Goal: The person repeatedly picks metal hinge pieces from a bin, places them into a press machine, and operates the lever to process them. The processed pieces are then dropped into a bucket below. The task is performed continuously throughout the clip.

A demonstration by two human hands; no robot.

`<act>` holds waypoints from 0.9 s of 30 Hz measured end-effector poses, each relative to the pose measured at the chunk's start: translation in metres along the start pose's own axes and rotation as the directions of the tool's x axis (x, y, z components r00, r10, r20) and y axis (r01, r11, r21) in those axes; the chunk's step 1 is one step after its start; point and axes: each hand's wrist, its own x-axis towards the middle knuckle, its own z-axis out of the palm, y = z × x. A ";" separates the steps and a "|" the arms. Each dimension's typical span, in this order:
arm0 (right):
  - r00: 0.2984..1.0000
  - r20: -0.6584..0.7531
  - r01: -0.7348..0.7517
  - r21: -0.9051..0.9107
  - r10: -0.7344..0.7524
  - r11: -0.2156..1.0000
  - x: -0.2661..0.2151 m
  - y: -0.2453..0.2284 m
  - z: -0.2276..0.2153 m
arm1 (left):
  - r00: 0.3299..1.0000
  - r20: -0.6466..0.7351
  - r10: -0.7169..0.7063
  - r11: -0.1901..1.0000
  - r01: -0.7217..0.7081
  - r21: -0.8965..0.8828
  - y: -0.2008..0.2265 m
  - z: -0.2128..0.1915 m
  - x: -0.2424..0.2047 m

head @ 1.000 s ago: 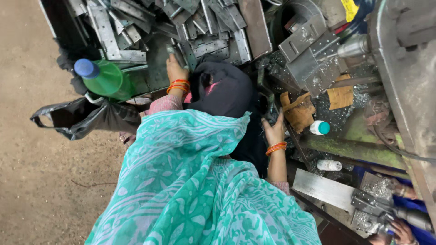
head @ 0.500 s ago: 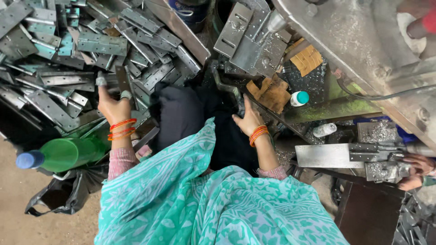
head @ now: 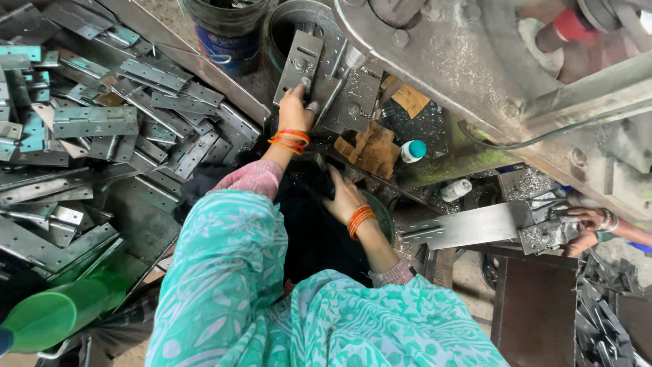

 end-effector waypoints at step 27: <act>0.991 -0.136 -0.017 0.006 0.018 1.000 -0.009 0.031 0.070 | 0.811 0.553 0.191 0.591 -0.545 0.595 0.014 -0.013 0.004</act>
